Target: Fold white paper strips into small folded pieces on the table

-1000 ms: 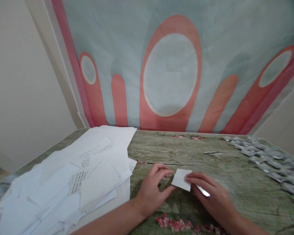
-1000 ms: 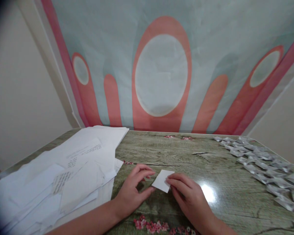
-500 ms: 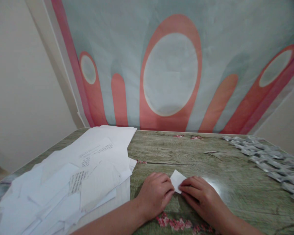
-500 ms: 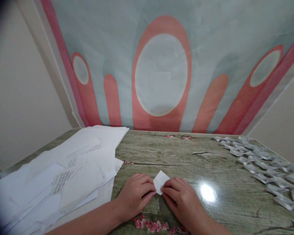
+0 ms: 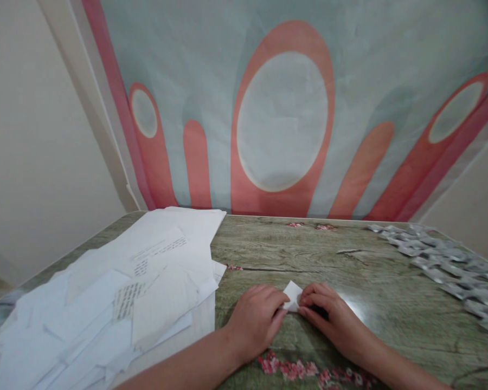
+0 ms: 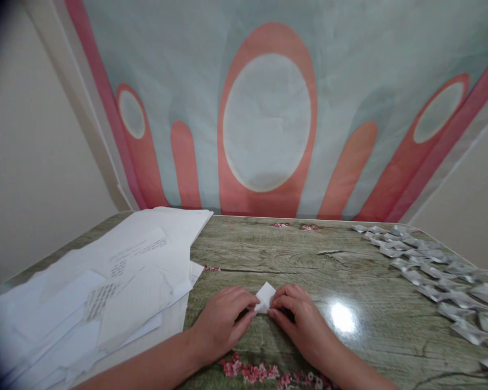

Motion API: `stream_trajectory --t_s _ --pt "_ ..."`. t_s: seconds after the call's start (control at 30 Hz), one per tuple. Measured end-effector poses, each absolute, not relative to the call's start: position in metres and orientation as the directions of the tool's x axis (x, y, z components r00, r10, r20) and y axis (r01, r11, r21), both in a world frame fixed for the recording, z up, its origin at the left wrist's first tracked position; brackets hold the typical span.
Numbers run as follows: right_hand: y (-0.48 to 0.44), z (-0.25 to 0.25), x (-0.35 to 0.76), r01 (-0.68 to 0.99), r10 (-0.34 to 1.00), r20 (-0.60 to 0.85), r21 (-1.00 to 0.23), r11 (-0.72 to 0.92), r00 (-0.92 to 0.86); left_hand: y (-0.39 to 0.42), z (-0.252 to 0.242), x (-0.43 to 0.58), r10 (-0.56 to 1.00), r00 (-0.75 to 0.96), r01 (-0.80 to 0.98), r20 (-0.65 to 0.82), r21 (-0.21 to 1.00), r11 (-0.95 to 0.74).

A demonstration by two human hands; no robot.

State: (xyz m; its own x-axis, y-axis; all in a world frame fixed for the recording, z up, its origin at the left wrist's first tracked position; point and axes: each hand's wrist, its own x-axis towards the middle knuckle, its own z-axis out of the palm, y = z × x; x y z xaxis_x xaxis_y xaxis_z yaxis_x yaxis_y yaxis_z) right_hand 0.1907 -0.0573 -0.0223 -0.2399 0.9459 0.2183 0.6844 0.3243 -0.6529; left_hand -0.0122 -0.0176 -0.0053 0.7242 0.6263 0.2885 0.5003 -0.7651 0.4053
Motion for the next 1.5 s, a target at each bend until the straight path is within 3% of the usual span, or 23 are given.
stream_trajectory --t_s 0.33,0.73,1.03,1.23,1.5 --pt "-0.054 -0.023 0.19 0.715 0.96 0.209 -0.642 0.277 -0.184 -0.024 -0.001 -0.01 0.494 0.835 0.481 0.242 0.114 -0.869" --pt "-0.06 -0.023 0.196 0.714 0.923 0.306 -0.591 0.376 -0.233 -0.023 -0.001 -0.01 0.553 0.814 0.53 0.18 0.16 -0.833" --pt "-0.071 -0.015 0.198 0.797 0.819 0.32 -0.236 0.556 -0.476 -0.024 0.003 -0.011 0.556 0.819 0.531 0.144 0.18 -0.828" --pt "-0.074 -0.018 0.195 0.814 0.781 0.31 -0.035 0.579 -0.542 -0.024 0.003 -0.01 0.559 0.817 0.535 0.139 0.175 -0.826" --pt "-0.074 -0.023 0.192 0.843 0.808 0.34 -0.07 0.533 -0.482 -0.023 0.003 -0.01 0.556 0.819 0.536 0.141 0.157 -0.829"
